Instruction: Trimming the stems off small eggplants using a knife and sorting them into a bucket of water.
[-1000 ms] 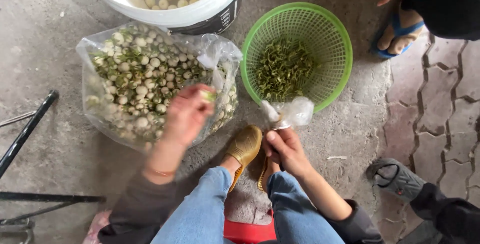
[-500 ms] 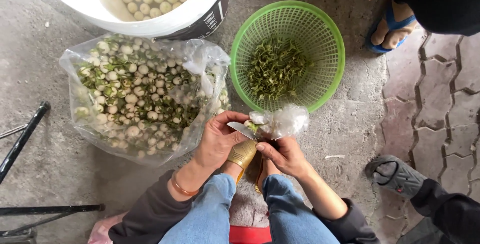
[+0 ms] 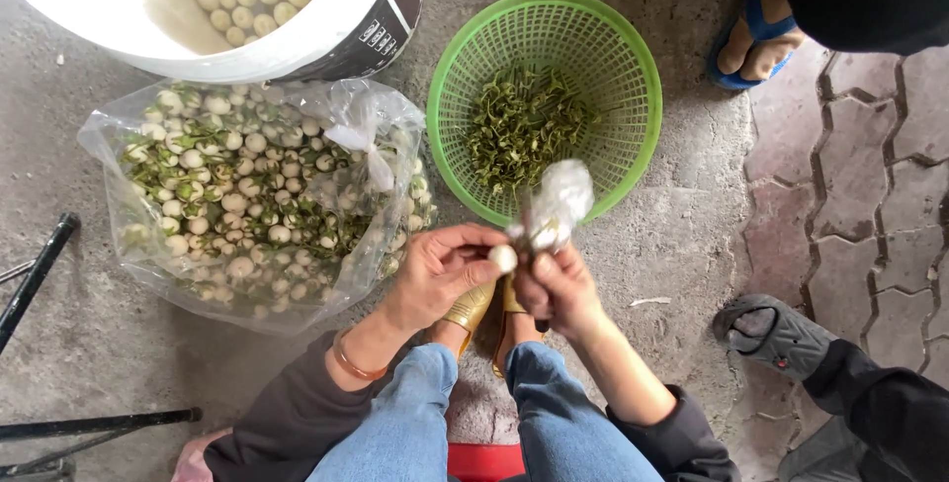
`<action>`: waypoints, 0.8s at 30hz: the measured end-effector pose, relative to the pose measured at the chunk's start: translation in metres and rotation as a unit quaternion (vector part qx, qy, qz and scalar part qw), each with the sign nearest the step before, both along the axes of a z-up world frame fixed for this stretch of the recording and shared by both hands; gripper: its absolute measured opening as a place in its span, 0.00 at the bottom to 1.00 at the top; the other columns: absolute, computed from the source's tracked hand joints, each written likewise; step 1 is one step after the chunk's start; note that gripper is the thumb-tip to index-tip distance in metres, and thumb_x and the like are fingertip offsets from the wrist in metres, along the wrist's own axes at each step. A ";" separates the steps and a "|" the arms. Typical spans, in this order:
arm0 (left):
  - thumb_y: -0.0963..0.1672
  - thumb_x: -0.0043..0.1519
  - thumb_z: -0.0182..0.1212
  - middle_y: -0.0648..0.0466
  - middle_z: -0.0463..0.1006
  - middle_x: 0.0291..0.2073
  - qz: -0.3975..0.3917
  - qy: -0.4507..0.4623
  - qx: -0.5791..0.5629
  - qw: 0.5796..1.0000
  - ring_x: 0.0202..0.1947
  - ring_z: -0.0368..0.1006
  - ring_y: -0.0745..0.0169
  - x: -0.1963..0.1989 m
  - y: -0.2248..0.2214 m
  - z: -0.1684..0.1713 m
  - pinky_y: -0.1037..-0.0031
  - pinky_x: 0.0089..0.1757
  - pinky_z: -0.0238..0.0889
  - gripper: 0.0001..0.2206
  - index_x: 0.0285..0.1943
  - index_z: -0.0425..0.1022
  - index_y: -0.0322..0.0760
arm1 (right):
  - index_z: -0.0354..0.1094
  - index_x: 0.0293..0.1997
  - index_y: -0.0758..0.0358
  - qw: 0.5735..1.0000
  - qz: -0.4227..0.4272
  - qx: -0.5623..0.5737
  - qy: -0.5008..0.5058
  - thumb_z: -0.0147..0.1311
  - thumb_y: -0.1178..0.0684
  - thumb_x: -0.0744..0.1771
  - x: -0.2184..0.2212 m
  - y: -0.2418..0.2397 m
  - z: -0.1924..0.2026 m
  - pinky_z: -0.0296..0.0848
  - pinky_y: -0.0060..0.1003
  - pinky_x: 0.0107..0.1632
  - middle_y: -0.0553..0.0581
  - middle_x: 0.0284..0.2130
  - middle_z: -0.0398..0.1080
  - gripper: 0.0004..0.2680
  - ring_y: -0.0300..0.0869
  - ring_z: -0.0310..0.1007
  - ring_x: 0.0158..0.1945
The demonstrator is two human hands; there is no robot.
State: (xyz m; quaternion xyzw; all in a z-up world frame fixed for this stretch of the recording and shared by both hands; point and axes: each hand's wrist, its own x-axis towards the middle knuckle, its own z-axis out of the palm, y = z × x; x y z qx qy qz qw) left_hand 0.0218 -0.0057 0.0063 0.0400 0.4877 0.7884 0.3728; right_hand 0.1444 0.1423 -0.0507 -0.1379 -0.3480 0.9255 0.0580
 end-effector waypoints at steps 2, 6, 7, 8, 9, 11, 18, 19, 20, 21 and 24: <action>0.36 0.58 0.69 0.39 0.81 0.42 -0.027 -0.024 0.058 0.998 0.42 0.80 0.58 0.004 0.004 0.007 0.67 0.46 0.78 0.13 0.50 0.78 0.19 | 0.67 0.50 0.68 0.992 0.019 -0.125 -0.011 0.48 0.53 0.72 -0.003 0.010 -0.004 0.53 0.21 0.13 0.53 0.13 0.54 0.08 0.31 0.50 0.11; 0.35 0.61 0.63 0.37 0.79 0.44 -0.008 -0.073 0.103 0.992 0.42 0.80 0.52 -0.011 0.001 -0.001 0.62 0.46 0.80 0.12 0.54 0.75 0.22 | 0.64 0.53 0.68 0.997 0.022 -0.060 -0.032 0.45 0.53 0.73 -0.010 0.031 0.004 0.54 0.23 0.10 0.52 0.13 0.55 0.08 0.32 0.52 0.10; 0.36 0.61 0.63 0.41 0.79 0.46 0.010 -0.067 0.093 0.993 0.45 0.79 0.56 -0.019 -0.009 -0.002 0.63 0.48 0.79 0.13 0.54 0.75 0.25 | 0.63 0.47 0.67 0.993 0.009 0.030 -0.115 0.47 0.53 0.72 -0.014 0.037 0.013 0.52 0.25 0.10 0.54 0.14 0.56 0.07 0.32 0.51 0.10; 0.37 0.60 0.64 0.45 0.78 0.47 0.028 -0.061 0.083 0.994 0.47 0.78 0.61 -0.027 -0.020 -0.003 0.64 0.49 0.79 0.13 0.54 0.74 0.28 | 0.61 0.42 0.66 0.973 -0.003 0.121 -0.194 0.49 0.53 0.72 -0.019 0.042 0.022 0.50 0.27 0.10 0.55 0.15 0.57 0.07 0.32 0.50 0.11; 0.37 0.60 0.64 0.45 0.78 0.47 0.041 -0.060 0.078 0.994 0.47 0.78 0.61 -0.043 -0.038 -0.020 0.64 0.49 0.79 0.13 0.54 0.74 0.28 | 0.61 0.42 0.66 0.974 0.010 0.117 -0.193 0.49 0.53 0.72 -0.016 0.046 0.022 0.50 0.27 0.10 0.55 0.15 0.57 0.07 0.32 0.50 0.11; 0.37 0.57 0.64 0.50 0.75 0.27 0.193 0.040 -0.041 0.980 0.22 0.71 0.69 -0.074 -0.084 -0.052 0.80 0.30 0.69 0.08 0.43 0.73 0.29 | 0.56 0.39 0.60 0.973 -0.026 0.126 -0.193 0.44 0.55 0.73 -0.014 0.051 0.020 0.48 0.25 0.13 0.53 0.18 0.53 0.06 0.33 0.48 0.13; 0.38 0.57 0.68 0.45 0.79 0.27 0.124 0.338 -0.486 0.796 0.26 0.77 0.45 -0.081 -0.180 -0.138 0.65 0.31 0.68 0.06 0.42 0.79 0.36 | 0.55 0.33 0.62 0.986 -0.014 0.110 -0.125 0.39 0.53 0.75 -0.015 0.048 0.002 0.51 0.24 0.13 0.52 0.18 0.51 0.12 0.32 0.47 0.13; 0.43 0.56 0.72 0.47 0.79 0.31 0.071 0.361 -0.523 0.769 0.31 0.78 0.43 -0.072 -0.183 -0.157 0.61 0.35 0.71 0.10 0.42 0.78 0.36 | 0.54 0.33 0.61 0.987 -0.016 0.104 -0.123 0.40 0.54 0.75 -0.016 0.045 0.003 0.53 0.24 0.13 0.54 0.18 0.52 0.11 0.33 0.47 0.13; 0.48 0.54 0.76 0.48 0.79 0.34 0.017 0.382 -0.557 0.737 0.36 0.80 0.41 -0.063 -0.186 -0.176 0.56 0.39 0.73 0.16 0.43 0.77 0.37 | 0.53 0.33 0.61 0.987 -0.019 0.099 -0.122 0.40 0.54 0.75 -0.017 0.043 0.004 0.54 0.25 0.13 0.55 0.18 0.52 0.11 0.34 0.46 0.13; 0.48 0.54 0.76 0.48 0.79 0.34 0.017 0.381 -0.554 0.740 0.36 0.80 0.41 -0.066 -0.179 -0.172 0.56 0.39 0.73 0.16 0.43 0.77 0.37 | 0.53 0.33 0.61 0.987 -0.020 0.102 -0.125 0.40 0.54 0.75 -0.029 0.034 0.022 0.54 0.25 0.13 0.55 0.18 0.52 0.11 0.34 0.46 0.13; 0.44 0.62 0.64 0.48 0.73 0.44 -0.073 0.349 -0.610 0.708 0.38 0.77 0.39 -0.067 -0.162 -0.162 0.53 0.37 0.73 0.11 0.51 0.76 0.36 | 0.55 0.32 0.61 0.983 -0.018 0.133 -0.127 0.40 0.54 0.75 -0.057 0.013 0.061 0.54 0.25 0.13 0.54 0.18 0.52 0.11 0.33 0.47 0.14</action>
